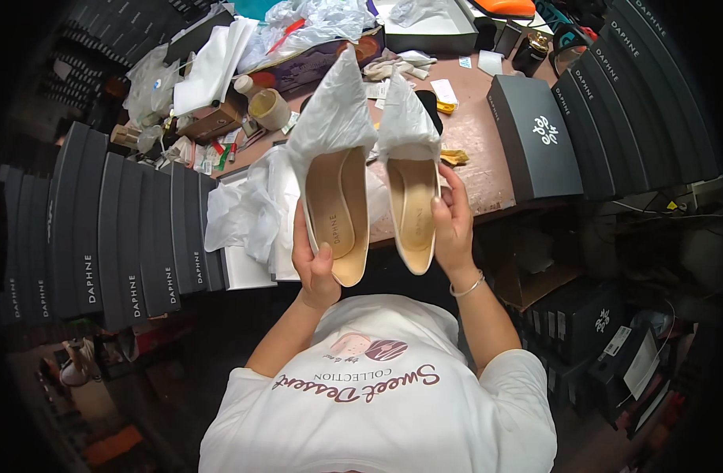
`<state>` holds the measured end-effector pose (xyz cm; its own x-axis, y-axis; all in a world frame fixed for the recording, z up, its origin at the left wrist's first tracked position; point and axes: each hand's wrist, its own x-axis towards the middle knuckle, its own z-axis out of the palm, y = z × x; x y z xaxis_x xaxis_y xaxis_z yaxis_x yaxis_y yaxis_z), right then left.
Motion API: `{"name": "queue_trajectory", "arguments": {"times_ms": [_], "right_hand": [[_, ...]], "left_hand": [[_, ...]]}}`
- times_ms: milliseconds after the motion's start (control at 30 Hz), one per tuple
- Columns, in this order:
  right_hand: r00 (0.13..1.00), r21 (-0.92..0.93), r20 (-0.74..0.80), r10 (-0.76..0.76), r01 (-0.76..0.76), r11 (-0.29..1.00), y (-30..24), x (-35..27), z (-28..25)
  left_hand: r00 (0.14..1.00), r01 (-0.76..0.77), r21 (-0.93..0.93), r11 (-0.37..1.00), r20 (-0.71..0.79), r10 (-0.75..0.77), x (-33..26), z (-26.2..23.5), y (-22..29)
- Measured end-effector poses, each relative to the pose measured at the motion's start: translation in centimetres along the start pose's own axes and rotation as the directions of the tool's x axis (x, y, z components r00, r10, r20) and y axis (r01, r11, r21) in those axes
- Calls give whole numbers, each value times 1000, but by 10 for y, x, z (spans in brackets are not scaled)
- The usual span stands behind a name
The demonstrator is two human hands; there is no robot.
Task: Cleaning and packing shoes into boxes for shipment.
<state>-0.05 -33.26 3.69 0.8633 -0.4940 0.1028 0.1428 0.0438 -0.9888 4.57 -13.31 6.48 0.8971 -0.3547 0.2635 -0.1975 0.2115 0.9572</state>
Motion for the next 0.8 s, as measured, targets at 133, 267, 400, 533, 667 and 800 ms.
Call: {"name": "queue_trajectory", "arguments": {"times_ms": [133,267,400,533,667,800], "right_hand": [[985,-385,-1,172,-159,909,62,38,-24],[914,-682,221,-340,394,617,80,44,-16],[833,-140,514,204,-152,978,-50,-5,28],[765,-145,644,26,88,986,-64,-30,55],[776,-212,627,64,91,973,-58,-35,64],[742,-134,643,188,-133,982,-38,-40,64]], "left_hand": [[927,296,-433,851,-84,-365,12,7,18],[940,239,-408,881,-130,-315,15,-2,14],[972,124,-116,985,-186,-144,11,-20,17],[992,8,112,994,-124,6,9,-28,18],[973,-200,461,864,-12,231,5,-35,9],[945,-304,490,817,48,323,1,-36,11]]}}
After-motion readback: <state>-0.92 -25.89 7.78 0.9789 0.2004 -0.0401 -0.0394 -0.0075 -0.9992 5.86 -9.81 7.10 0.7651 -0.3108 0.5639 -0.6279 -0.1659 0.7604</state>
